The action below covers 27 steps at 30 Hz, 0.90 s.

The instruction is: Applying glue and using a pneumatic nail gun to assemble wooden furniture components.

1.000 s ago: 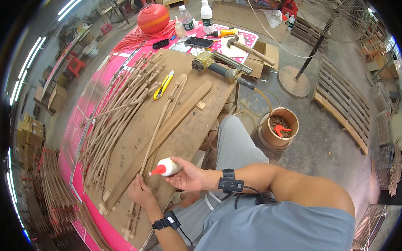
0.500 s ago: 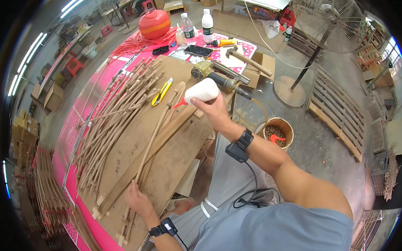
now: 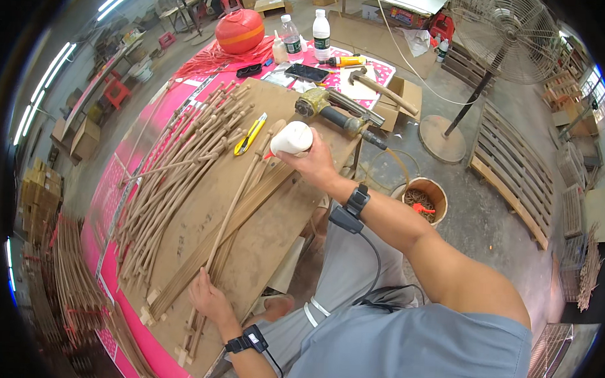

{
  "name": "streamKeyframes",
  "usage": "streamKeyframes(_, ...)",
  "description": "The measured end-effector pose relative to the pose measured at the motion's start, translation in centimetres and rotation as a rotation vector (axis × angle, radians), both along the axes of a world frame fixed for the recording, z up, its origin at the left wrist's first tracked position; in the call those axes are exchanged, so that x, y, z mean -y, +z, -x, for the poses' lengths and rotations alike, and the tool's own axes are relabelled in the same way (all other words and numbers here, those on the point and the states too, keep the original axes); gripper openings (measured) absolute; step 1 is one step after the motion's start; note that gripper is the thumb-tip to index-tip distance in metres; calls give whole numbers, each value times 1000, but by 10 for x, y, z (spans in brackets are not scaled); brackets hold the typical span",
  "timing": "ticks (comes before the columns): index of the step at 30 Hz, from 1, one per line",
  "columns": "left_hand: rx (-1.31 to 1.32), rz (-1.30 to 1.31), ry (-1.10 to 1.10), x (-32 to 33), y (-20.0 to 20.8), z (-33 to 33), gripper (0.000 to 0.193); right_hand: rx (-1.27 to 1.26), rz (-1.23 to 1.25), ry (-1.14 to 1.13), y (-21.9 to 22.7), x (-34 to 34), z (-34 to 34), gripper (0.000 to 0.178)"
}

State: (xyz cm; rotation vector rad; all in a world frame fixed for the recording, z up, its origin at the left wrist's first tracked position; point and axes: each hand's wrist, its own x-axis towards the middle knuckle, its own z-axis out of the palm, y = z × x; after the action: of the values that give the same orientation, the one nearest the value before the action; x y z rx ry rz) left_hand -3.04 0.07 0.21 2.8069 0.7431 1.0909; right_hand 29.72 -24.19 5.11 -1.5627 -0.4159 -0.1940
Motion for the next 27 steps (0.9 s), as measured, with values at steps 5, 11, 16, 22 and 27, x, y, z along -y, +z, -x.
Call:
streamKeyframes(5, -12, -16, 7, -1, 1, 0, 25, 5, 31, -30, -6, -3, -6, 61)
streamKeyframes(11, -9, 24, 7, 1, 3, 0, 25, -23, 1, -19, 2, -5, -5, 58)
streamKeyframes(16, 5, 21, 2, 0, 1, 0, 25, 21, 16, -14, 3, -9, -8, 55)
streamKeyframes(22, 6, 29, 5, 1, 2, 0, 26, -11, 9, 6, 2, -10, -8, 56)
streamKeyframes(27, 11, 23, -6, 0, 3, 0, 28, -7, 7, 5, 0, -12, -9, 55)
